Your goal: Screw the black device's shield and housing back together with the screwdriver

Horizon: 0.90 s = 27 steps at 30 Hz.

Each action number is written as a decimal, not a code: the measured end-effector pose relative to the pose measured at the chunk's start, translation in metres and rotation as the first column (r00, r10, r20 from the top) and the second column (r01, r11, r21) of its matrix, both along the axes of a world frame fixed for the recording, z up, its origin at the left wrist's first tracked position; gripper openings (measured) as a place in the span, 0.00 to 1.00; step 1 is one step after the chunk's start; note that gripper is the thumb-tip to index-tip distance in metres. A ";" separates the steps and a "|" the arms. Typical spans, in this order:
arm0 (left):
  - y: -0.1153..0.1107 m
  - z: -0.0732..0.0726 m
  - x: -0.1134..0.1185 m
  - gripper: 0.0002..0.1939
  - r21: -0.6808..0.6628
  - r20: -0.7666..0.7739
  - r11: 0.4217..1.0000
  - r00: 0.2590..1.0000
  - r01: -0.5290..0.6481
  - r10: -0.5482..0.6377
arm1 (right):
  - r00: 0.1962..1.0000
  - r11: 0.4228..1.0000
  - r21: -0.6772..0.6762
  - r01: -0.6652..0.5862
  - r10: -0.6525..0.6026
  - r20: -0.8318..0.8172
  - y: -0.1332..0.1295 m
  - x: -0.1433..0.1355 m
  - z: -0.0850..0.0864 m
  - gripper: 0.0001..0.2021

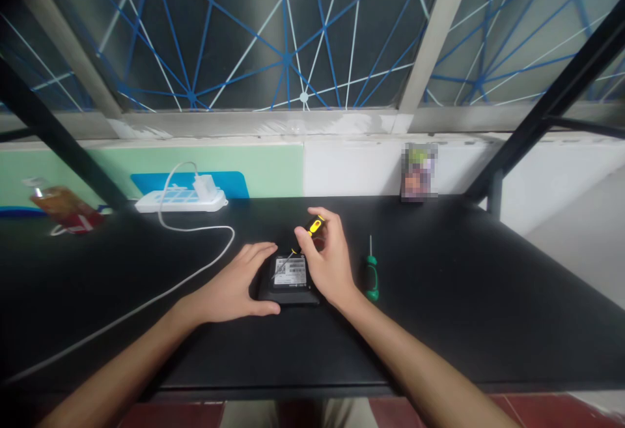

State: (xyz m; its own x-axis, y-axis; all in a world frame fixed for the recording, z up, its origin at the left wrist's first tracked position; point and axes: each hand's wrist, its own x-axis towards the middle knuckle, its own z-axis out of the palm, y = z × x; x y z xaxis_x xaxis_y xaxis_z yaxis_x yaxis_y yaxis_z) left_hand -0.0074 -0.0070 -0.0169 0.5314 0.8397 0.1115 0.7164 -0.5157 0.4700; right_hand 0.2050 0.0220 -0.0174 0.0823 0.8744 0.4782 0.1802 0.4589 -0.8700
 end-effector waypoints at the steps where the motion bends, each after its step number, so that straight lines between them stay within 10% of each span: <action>1: 0.000 0.000 0.000 0.51 0.001 0.004 1.000 1.000 0.002 -0.002 | 1.000 1.000 0.003 -0.007 0.007 -0.002 -0.001 0.000 0.001 0.18; 27: -0.001 0.003 -0.003 0.51 -0.021 0.010 1.000 1.000 0.015 -0.015 | 0.982 0.981 -0.128 -0.146 0.129 -0.138 0.004 0.003 0.006 0.24</action>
